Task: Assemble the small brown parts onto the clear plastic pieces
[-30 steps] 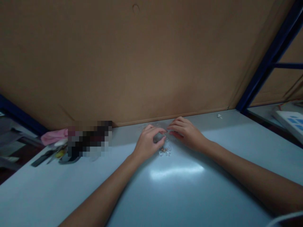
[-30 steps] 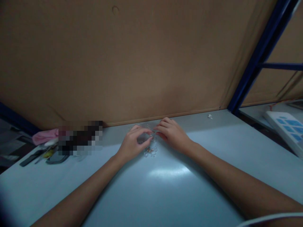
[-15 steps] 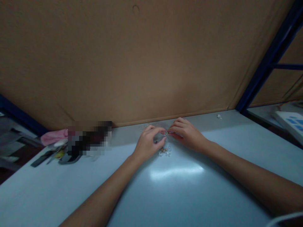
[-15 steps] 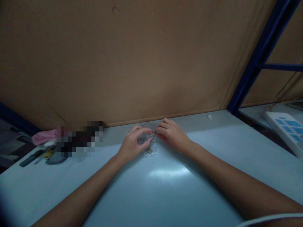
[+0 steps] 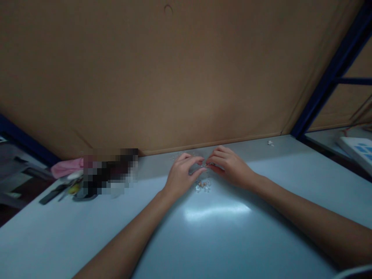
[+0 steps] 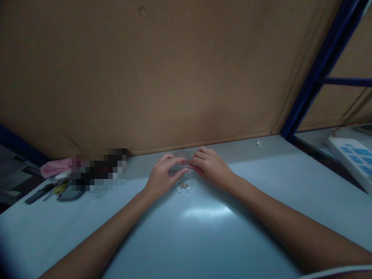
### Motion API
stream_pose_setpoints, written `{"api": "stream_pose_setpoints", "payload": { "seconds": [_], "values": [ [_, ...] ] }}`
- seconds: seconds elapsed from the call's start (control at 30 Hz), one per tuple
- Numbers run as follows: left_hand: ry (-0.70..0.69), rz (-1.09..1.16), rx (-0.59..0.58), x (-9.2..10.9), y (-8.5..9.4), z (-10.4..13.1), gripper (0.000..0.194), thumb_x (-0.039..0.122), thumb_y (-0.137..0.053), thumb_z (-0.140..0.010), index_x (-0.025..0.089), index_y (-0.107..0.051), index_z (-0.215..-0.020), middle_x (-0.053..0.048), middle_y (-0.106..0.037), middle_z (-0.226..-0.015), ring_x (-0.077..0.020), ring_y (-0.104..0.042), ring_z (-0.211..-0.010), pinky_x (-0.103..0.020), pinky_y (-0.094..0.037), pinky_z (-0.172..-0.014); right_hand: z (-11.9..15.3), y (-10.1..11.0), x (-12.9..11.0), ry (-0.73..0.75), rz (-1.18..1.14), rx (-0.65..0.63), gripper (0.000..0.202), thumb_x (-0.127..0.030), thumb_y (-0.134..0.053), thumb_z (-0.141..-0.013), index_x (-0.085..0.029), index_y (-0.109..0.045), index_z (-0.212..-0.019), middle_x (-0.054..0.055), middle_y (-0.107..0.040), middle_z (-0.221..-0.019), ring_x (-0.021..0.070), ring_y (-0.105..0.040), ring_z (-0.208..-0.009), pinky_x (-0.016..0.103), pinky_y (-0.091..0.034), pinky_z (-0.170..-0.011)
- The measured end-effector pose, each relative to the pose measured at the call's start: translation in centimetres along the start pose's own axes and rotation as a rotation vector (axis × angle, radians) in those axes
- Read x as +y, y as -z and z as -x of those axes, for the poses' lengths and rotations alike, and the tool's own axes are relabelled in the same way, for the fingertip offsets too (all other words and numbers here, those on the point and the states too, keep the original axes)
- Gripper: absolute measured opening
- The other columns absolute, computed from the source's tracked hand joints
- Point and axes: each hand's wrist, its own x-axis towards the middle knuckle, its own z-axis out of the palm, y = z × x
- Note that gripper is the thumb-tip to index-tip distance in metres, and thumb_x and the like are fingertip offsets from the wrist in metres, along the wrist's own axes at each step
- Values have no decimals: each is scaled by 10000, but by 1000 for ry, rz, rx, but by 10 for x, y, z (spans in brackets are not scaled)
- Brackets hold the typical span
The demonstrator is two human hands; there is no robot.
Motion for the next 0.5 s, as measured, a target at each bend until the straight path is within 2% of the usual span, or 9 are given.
{"api": "stream_pose_setpoints", "payload": {
  "seconds": [0.2,0.37,0.5],
  "values": [
    [19,-101,61,-5,5,-1,186,301,-719,-981,230,-748,-1150,-65,-790,-1100,-263,-679,-1059,-435,-536,-973,0,4,3,-38,56,2,128,-159,-595,-1011,-190,-719,-1015,101,-730,-964,263,-577,-976,404,-478,-882],
    [227,-315,242,-23,12,0,97,277,-687,-959,226,-765,-983,-61,-806,-1011,-295,-701,-1015,-460,-530,-964,1,8,0,-149,160,-19,50,-169,-624,-915,-204,-613,-881,97,-670,-880,274,-555,-928,407,-458,-852],
    [324,-379,254,-35,13,2,83,280,-715,-912,243,-775,-956,-44,-808,-936,-304,-706,-968,-448,-549,-909,0,10,0,-161,212,-46,173,-186,-534,-976,-227,-549,-809,88,-641,-826,266,-535,-888,397,-430,-831]
  ]
}}
